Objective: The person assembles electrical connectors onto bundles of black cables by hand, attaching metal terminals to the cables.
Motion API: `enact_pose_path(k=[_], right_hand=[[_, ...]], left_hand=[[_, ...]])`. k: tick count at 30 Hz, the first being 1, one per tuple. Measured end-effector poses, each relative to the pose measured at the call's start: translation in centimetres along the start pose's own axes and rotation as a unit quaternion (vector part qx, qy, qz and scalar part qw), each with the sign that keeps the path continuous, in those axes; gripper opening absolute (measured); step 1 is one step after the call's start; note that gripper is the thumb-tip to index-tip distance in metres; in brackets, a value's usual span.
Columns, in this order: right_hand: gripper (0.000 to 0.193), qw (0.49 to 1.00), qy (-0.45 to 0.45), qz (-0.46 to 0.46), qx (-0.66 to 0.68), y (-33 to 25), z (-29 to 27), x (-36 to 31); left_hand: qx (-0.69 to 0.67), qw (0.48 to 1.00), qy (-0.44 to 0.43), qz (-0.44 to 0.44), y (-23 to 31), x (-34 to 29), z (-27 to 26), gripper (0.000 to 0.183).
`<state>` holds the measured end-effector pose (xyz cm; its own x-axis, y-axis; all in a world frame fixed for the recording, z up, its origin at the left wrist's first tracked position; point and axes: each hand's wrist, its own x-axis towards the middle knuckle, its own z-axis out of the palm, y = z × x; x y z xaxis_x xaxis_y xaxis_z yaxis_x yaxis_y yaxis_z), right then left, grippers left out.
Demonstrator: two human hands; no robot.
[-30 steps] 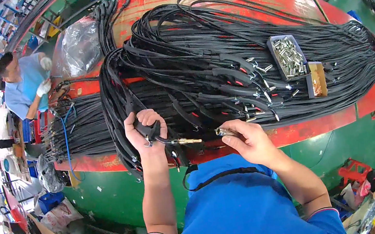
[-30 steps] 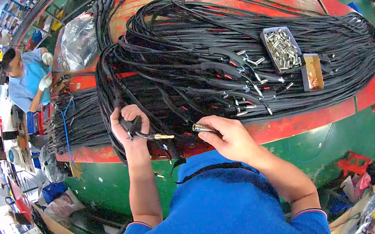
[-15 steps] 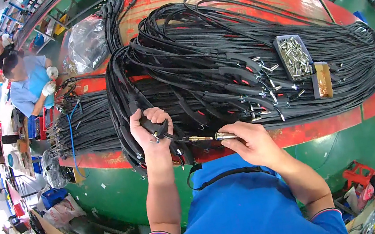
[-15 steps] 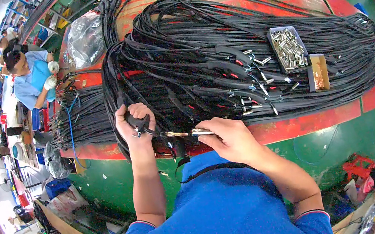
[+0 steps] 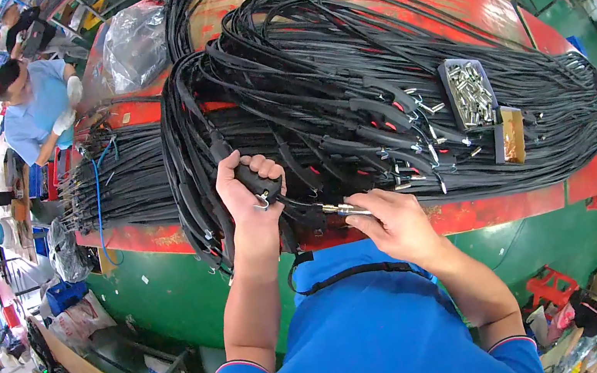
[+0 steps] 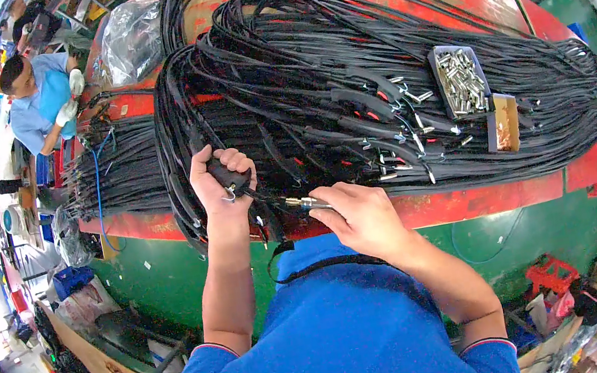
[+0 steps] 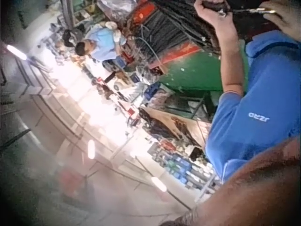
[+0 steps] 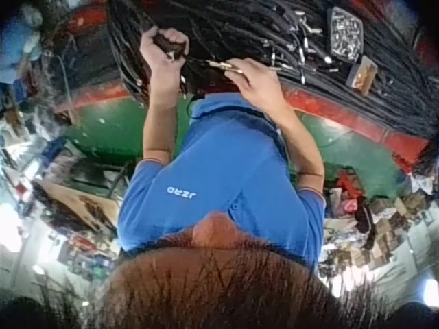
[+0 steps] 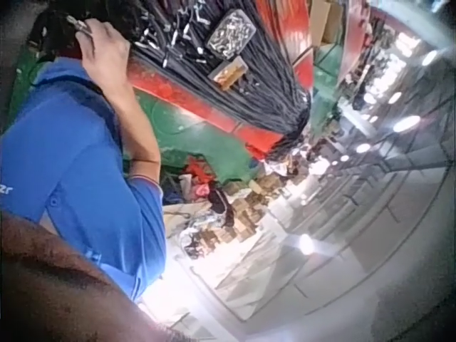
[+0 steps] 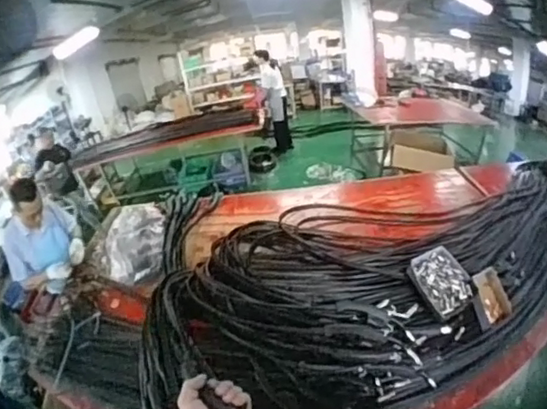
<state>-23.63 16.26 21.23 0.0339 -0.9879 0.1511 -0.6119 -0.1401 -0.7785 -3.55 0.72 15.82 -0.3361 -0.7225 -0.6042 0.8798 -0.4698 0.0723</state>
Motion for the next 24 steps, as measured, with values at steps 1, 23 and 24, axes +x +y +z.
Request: enact_pose_path(k=[1,23,24], right_hand=[[0.026,1.0,-0.002,0.0,0.0,0.1,0.2,0.0],[0.02,1.0,0.008,0.007,0.001,0.2,1.6,0.8],[0.019,1.0,0.004,-0.006,-0.02,0.3,1.7,0.8]], left_hand=[[-0.002,1.0,0.001,0.0,-0.1,0.1,0.0,0.024],[0.02,0.999,0.029,0.021,-0.8,-0.1,0.9,0.023],[0.016,0.999,0.024,0.02,-0.8,-0.1,0.9,0.023]])
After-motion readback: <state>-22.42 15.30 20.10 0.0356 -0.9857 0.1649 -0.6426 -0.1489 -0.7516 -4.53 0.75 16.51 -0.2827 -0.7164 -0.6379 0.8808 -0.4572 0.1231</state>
